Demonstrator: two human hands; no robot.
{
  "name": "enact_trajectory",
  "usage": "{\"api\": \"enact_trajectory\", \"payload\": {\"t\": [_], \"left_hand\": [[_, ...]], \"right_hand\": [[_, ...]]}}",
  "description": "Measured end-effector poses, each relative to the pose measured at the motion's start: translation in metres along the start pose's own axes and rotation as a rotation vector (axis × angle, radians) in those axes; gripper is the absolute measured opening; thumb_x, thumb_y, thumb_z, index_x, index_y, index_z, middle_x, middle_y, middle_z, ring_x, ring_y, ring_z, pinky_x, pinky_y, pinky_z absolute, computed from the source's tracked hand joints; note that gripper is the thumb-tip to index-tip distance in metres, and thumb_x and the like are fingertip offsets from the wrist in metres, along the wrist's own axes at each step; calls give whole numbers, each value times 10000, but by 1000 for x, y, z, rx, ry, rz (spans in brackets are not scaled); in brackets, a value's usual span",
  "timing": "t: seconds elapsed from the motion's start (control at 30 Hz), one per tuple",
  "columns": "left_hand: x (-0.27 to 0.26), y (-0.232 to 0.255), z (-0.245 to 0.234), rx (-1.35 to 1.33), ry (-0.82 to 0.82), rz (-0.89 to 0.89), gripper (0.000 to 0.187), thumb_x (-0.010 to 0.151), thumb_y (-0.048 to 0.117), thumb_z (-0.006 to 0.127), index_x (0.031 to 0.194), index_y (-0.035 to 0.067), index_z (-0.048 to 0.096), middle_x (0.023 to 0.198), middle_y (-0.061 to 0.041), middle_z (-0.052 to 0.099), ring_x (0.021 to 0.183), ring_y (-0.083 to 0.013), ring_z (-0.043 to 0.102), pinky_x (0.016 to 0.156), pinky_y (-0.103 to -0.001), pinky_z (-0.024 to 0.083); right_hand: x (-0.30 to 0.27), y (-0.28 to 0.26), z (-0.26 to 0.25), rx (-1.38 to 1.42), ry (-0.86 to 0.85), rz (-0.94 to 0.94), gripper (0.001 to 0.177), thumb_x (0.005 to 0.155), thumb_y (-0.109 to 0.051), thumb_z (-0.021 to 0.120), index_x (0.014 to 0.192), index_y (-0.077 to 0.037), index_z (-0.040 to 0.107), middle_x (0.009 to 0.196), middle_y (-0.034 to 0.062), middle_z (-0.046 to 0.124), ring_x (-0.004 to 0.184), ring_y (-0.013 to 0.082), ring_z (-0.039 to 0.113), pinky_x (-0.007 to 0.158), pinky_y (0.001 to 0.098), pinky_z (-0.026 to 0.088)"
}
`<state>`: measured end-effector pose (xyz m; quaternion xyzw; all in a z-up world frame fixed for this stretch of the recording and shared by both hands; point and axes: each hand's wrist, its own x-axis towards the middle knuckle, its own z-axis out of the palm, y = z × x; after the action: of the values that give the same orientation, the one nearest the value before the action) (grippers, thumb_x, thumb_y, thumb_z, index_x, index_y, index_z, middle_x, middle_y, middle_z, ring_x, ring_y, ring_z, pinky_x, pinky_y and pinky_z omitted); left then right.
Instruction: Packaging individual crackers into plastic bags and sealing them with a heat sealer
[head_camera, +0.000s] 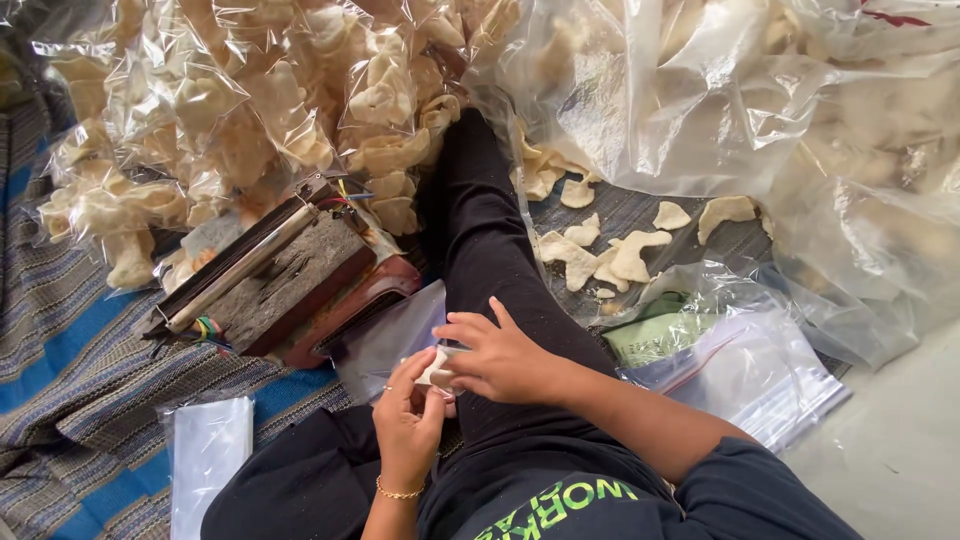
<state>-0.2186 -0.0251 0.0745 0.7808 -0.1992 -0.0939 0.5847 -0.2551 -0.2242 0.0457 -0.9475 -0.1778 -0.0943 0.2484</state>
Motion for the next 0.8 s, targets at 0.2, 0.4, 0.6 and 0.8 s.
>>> {"api": "enact_trajectory", "payload": {"t": [0.2, 0.4, 0.6, 0.8], "left_hand": [[3, 3, -6, -88, 67, -33, 445, 839, -102, 570, 1244, 42, 687, 1339, -138, 658, 689, -106, 646, 649, -225, 537], [-18, -40, 16, 547, 77, 386, 915, 824, 452, 787, 1569, 237, 302, 1716, -157, 185, 1323, -271, 532, 1090, -531, 411], [-15, -54, 7, 175, -201, -80, 572, 847, 74, 583, 1415, 134, 557, 1378, -77, 658, 1216, -255, 647, 1019, -379, 482], [-34, -76, -5, -426, -222, -479, 454, 884, 213, 681, 1317, 78, 664, 1280, -89, 710, 1059, -172, 656, 959, -314, 518]], "right_hand": [[4, -10, -16, -86, 103, -108, 321, 858, -422, 703, 1075, -189, 665, 1356, 31, 607, 1330, 295, 530, 1032, 799, 259], [12, -6, -22, 461, 124, 172, 91, 927, -187, 705, 869, -146, 648, 816, -29, 700, 750, 125, 664, 856, 377, 443], [-2, 32, -39, 947, 157, 497, 148, 972, -178, 634, 887, -74, 698, 935, 73, 759, 716, 125, 715, 737, 260, 542], [-74, 179, -36, 299, 21, 1180, 534, 915, -333, 663, 1389, -138, 511, 1482, 135, 382, 1332, 308, 417, 1044, 543, 410]]}}
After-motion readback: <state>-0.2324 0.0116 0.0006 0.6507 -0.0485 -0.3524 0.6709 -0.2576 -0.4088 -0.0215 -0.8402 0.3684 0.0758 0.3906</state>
